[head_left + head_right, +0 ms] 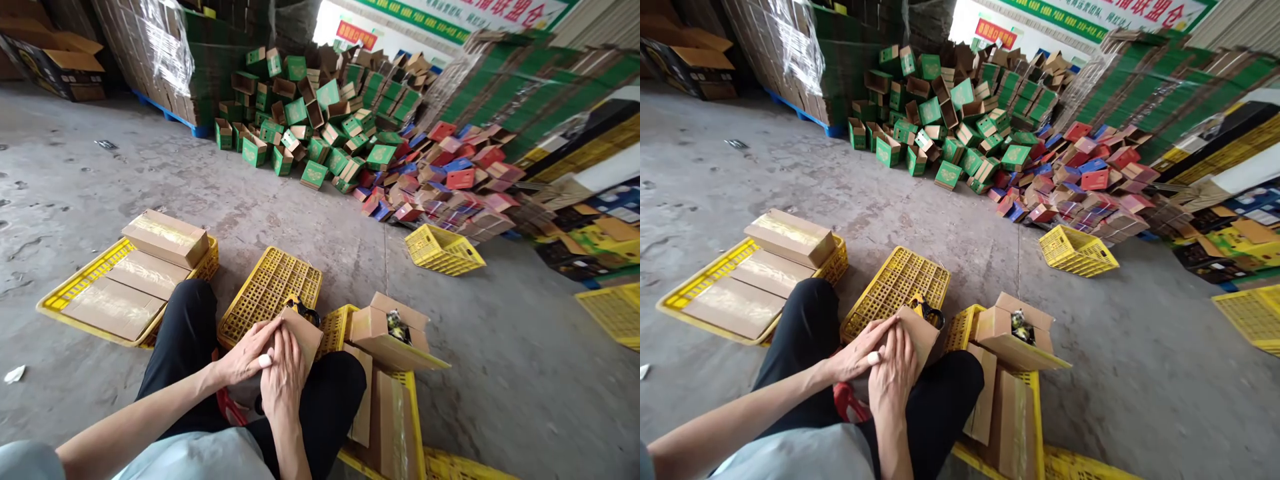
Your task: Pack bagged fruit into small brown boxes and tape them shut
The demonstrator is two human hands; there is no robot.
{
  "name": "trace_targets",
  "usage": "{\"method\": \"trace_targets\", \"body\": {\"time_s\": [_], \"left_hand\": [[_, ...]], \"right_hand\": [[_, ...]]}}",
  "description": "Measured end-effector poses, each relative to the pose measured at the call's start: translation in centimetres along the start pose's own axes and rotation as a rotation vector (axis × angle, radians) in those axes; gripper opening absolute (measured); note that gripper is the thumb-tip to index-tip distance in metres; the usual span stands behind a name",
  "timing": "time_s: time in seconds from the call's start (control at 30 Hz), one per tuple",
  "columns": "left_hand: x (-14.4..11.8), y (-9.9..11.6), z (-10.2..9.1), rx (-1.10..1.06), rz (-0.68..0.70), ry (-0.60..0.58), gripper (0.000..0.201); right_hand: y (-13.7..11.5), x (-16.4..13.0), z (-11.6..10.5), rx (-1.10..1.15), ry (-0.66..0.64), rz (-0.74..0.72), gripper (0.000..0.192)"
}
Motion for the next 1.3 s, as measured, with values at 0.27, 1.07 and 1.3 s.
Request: {"method": "trace_targets", "body": {"time_s": [0.27,1.07,1.3], "left_hand": [[-0.4,0.1,0.1,0.221,0.032,-0.047,0.095],[-0.4,2.7,1.1,0.352,-0.001,-0.074,0.078],[-1.6,1.0,0.7,-0.036,-0.009,-0.107,0.080]], "right_hand": [[4.0,-2.7,-2.5,0.064,0.104,0.040,0.053],[3.1,-8.1,-1.8,0.127,0.128,0.119,0.061],[4.7,-6.9,-1.7,0.270,0.158,0.219,0.054]]}}
Point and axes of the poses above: each hand's wrist, its own x-axis towards the middle knuckle, its own z-axis out of the palm, y = z × x, the point moved 8 cm from there along x, towards the middle knuckle, and after that the axes turned 7 degrees about x, right-handed, at the moved point
